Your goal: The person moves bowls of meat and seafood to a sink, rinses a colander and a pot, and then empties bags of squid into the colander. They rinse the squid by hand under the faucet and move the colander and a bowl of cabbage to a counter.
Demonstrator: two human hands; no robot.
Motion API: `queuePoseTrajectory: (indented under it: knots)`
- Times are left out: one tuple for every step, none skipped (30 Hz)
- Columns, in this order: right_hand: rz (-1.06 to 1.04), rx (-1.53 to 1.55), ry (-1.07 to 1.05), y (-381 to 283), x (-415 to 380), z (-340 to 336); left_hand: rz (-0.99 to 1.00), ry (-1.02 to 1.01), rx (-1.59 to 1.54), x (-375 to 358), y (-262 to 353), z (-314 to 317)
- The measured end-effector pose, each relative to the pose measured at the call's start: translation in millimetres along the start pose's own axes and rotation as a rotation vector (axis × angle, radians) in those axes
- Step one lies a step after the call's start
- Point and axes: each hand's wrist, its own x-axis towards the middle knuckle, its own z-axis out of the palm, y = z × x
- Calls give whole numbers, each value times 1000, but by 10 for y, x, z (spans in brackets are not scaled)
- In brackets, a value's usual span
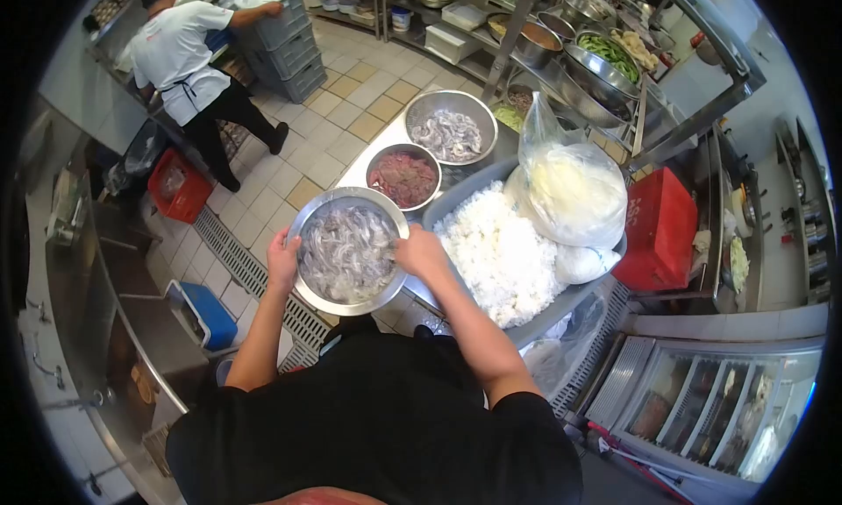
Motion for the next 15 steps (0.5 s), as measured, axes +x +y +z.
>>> queuePoseTrajectory:
  knots:
    - [-66,-6,-2,7,-19,-123,28,-9,16,-17,78,4]
    - [-134,-13,-3,16,-48,-255,58,-18,32,-43,135,24]
    - [-39,-22,226,87,165,-668,-17,-32,-131,65,-384,572]
    - [5,59,412,-78,285,-731,-7,-37,-97,137,-354,448]
    - [-41,240,582,-115,437,-681,-8,-43,-44,141,-289,229]
    - [22,496,672,2,851,-511,-21,-29,-33,183,-165,27]
    - [251,645,644,351,1427,-460,-32,-19,-64,179,-133,52]
    - [403,1020,274,97,1361,-791,-46,-12,-96,165,-119,41]
    - [408,1121,267,124,1524,-784,-47,-17,-47,185,-134,33]
    - [398,1225,260,262,1768,-654,-40,-22,3,218,-137,28]
    - [390,1329,251,410,2015,-521,-29,-21,51,252,-133,29]
    - [358,1475,192,760,2356,-324,-40,-37,35,285,-125,30]
    - [336,1621,127,1100,2686,-131,-54,-47,18,291,-127,31]
    - [324,1759,56,1424,3001,55,-71,-50,4,286,-121,16]
    - [409,1774,68,1369,3047,6,-56,-54,17,297,-118,17]
